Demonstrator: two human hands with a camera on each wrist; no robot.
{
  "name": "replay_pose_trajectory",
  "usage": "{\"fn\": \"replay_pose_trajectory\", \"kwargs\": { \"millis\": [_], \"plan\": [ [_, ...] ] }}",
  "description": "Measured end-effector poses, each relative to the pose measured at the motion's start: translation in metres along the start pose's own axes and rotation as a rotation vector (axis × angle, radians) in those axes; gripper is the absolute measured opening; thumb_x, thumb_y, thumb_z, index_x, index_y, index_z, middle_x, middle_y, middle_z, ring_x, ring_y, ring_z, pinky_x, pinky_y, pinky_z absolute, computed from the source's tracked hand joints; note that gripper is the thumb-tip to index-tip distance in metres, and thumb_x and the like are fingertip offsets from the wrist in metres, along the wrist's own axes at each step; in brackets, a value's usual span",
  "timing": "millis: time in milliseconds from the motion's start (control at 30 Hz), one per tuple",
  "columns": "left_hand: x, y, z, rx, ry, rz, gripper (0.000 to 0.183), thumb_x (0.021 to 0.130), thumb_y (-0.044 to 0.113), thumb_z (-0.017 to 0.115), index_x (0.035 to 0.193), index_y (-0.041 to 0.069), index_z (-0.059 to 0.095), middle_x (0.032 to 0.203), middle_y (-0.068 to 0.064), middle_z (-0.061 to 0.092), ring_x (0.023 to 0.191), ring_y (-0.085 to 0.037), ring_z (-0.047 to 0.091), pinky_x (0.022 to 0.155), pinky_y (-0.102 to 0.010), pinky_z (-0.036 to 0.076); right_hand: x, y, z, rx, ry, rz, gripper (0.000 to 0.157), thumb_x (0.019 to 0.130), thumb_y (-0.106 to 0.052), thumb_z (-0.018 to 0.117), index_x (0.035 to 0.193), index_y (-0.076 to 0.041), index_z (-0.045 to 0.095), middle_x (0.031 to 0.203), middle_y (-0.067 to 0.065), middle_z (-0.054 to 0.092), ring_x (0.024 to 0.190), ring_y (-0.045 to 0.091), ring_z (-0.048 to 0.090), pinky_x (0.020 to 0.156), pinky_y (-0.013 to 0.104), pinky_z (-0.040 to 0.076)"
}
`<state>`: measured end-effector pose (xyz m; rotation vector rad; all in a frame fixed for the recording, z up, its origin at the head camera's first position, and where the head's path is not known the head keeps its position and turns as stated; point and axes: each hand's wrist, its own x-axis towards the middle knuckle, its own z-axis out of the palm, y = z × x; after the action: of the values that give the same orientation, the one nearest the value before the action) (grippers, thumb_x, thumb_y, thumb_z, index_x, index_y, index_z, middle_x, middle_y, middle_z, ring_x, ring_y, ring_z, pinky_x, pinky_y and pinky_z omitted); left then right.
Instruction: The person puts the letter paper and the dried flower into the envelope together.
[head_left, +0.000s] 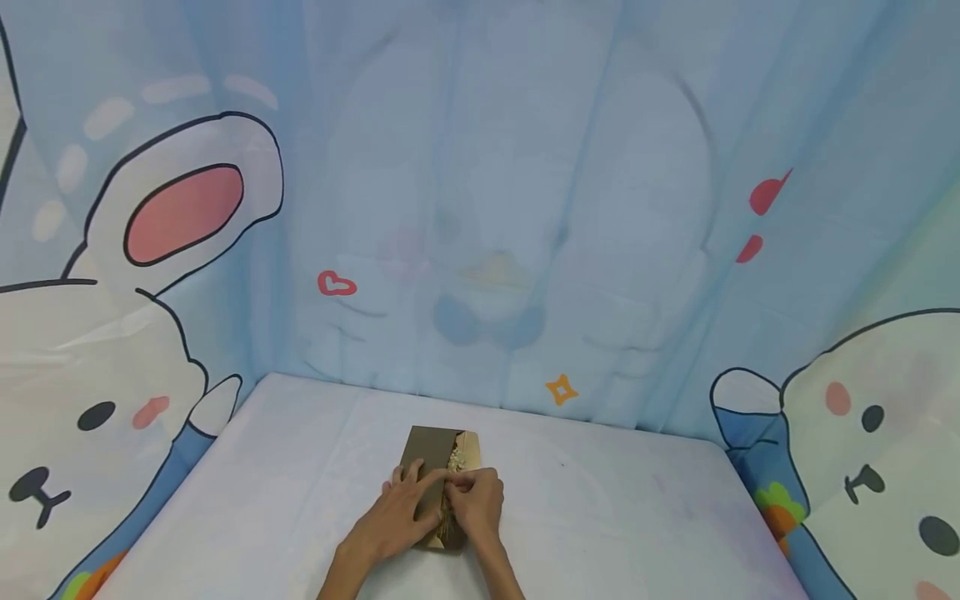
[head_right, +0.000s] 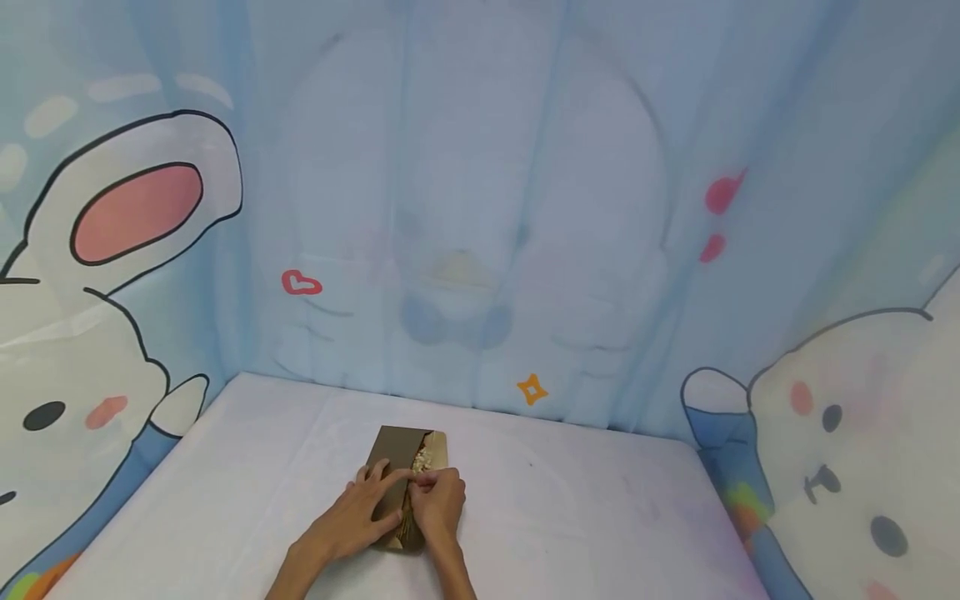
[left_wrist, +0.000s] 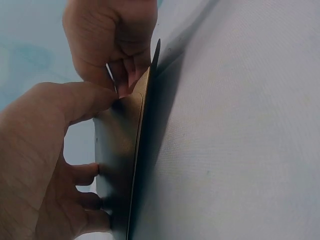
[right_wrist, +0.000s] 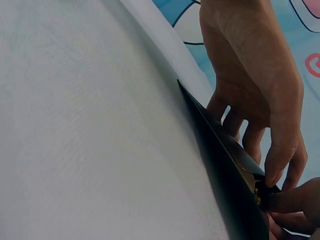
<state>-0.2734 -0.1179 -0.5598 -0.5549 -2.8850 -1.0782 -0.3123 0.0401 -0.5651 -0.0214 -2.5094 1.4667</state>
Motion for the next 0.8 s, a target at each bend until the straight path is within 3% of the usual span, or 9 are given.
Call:
{"fn": "replay_pose_trajectory", "kwargs": {
  "millis": [233, 333, 500, 700, 800],
  "plan": [
    [0.0, 0.002, 0.0, -0.001, -0.003, -0.015, 0.057, 0.1, 0.038, 0.06, 0.153, 0.035, 0.04, 0.162, -0.028, 0.026, 0.142, -0.068, 0.021, 0.108, -0.081, 0.025, 0.0, 0.004, -0.007, 0.105, -0.067, 0.024, 0.021, 0.083, 0.007, 0.073, 0.102, 0.002, 0.077, 0.074, 0.013, 0.074, 0.051, 0.016, 0.067, 0.046, 0.02, 0.054],
    [0.0, 0.001, -0.001, -0.005, 0.003, -0.024, 0.058, 0.099, 0.037, 0.06, 0.153, 0.035, 0.039, 0.163, -0.027, 0.026, 0.142, -0.069, 0.02, 0.108, -0.081, 0.025, 0.003, 0.003, -0.006, 0.042, -0.082, -0.015, 0.031, 0.08, 0.006, 0.074, 0.11, -0.001, 0.077, 0.072, 0.01, 0.074, 0.049, 0.011, 0.063, 0.044, 0.02, 0.051],
    [0.001, -0.002, -0.001, 0.002, 0.003, -0.022, 0.058, 0.099, 0.038, 0.06, 0.153, 0.035, 0.04, 0.162, -0.028, 0.026, 0.142, -0.069, 0.02, 0.105, -0.082, 0.027, 0.008, 0.0, -0.001, -0.079, -0.1, -0.088, 0.034, 0.076, 0.006, 0.075, 0.108, -0.004, 0.078, 0.066, 0.003, 0.071, 0.052, 0.005, 0.057, 0.047, 0.018, 0.047],
    [0.002, -0.001, 0.0, 0.011, -0.003, -0.012, 0.058, 0.1, 0.04, 0.059, 0.154, 0.032, 0.039, 0.162, -0.028, 0.026, 0.142, -0.068, 0.019, 0.108, -0.081, 0.025, 0.014, -0.001, -0.001, -0.105, -0.125, -0.111, 0.034, 0.073, 0.007, 0.076, 0.106, -0.001, 0.078, 0.066, 0.003, 0.068, 0.055, 0.008, 0.054, 0.049, 0.022, 0.044],
    [0.0, -0.001, -0.002, 0.031, -0.004, -0.019, 0.057, 0.101, 0.04, 0.058, 0.154, 0.032, 0.039, 0.163, -0.027, 0.026, 0.142, -0.068, 0.021, 0.104, -0.081, 0.031, 0.015, 0.0, -0.001, -0.091, -0.137, -0.086, 0.035, 0.073, 0.005, 0.077, 0.107, -0.003, 0.078, 0.065, 0.003, 0.066, 0.054, 0.009, 0.052, 0.048, 0.022, 0.043]
  ]
}}
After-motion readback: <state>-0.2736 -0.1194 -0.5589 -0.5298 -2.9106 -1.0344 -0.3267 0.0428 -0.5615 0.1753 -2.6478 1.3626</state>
